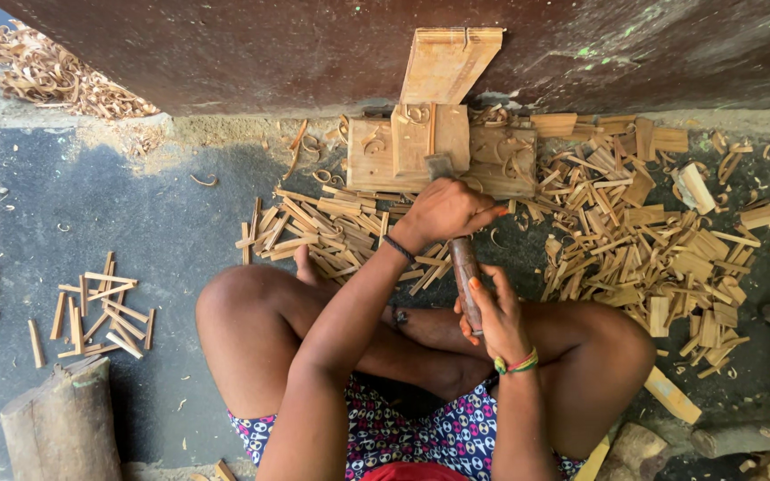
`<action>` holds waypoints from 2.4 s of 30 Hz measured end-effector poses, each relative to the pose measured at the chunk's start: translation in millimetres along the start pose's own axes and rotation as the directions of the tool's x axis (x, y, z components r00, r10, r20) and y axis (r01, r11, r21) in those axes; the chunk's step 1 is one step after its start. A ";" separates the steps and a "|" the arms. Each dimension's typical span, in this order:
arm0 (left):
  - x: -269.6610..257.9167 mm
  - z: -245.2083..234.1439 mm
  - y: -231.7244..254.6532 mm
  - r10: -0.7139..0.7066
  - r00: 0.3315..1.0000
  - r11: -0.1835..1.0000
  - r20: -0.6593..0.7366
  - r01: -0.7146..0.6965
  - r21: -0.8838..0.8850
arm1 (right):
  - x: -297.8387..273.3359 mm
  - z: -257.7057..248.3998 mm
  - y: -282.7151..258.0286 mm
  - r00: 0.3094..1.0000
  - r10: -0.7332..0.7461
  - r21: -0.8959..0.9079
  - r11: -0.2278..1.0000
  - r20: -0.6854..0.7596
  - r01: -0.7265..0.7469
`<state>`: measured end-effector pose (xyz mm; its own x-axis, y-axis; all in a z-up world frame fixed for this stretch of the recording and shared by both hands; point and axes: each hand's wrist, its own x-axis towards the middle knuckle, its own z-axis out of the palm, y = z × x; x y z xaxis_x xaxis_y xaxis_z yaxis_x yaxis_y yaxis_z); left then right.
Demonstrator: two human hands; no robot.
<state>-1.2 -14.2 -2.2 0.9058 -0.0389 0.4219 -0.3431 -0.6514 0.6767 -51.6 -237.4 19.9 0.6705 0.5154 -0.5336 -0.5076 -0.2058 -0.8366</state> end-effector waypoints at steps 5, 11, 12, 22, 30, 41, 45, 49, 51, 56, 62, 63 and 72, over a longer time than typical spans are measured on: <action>1.2 1.3 -6.7 -0.024 1.000 0.998 0.008 0.025 -0.053 | 4.5 6.2 2.5 1.000 0.000 -0.037 0.999 -0.002 0.000; -2.7 -2.4 -16.4 0.002 0.999 1.000 0.042 -0.002 0.007 | 9.2 25.8 10.1 0.999 0.035 -0.057 0.998 -0.035 -0.037; -0.9 -0.1 -20.2 -0.016 0.997 1.000 0.082 0.015 0.017 | 10.1 26.8 11.5 0.999 0.032 -0.069 0.997 -0.040 -0.035; 7.7 2.3 -41.1 0.055 0.996 0.991 0.077 -0.064 0.116 | 31.5 34.1 14.8 0.998 0.033 -0.060 0.998 -0.058 -0.036; 33.1 -5.0 -64.5 0.024 0.988 0.994 0.150 -0.040 0.104 | 52.9 41.4 -6.6 0.998 0.029 -0.059 0.998 -0.060 -0.032; 49.6 -2.3 -95.6 -0.004 0.982 0.993 0.189 -0.019 0.121 | 79.9 53.1 -6.5 0.996 -0.070 -0.064 0.996 -0.050 0.066; 45.1 7.1 -98.1 0.020 0.988 0.995 0.154 -0.035 0.097 | 84.7 51.1 1.2 0.991 -0.133 -0.072 0.989 -0.021 0.131; 42.3 2.0 -84.3 0.046 0.999 0.986 0.006 -0.046 0.162 | 86.9 45.7 1.5 0.994 -0.105 0.025 0.994 -0.041 0.106; 42.0 0.1 -71.4 0.036 0.999 0.987 0.006 -0.036 0.159 | 82.5 38.6 -3.3 0.991 -0.124 0.055 0.990 -0.039 0.127; 50.8 0.7 -45.4 0.169 0.982 0.978 -0.082 -0.157 0.135 | 54.2 17.8 -17.1 0.985 -0.171 0.050 0.984 -0.027 0.172; 37.6 15.1 -8.0 0.076 0.997 0.995 0.035 -0.078 0.061 | 17.1 -10.3 -21.7 0.997 -0.073 -0.025 0.997 -0.038 0.072; 33.2 17.4 -4.1 0.099 0.995 0.994 0.012 -0.099 0.044 | 12.0 -13.0 -20.4 0.997 -0.064 -0.037 0.997 -0.045 0.062; 18.1 21.5 6.6 0.085 0.996 0.995 -0.018 -0.085 0.045 | -2.7 -16.9 -20.1 1.000 0.001 -0.055 0.998 -0.020 -0.002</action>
<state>18.2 -35.5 -3.0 0.8685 -0.0805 0.4891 -0.4068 -0.6795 0.6106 -34.0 -248.7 36.0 0.6803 0.4987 -0.5371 -0.4788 -0.2524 -0.8408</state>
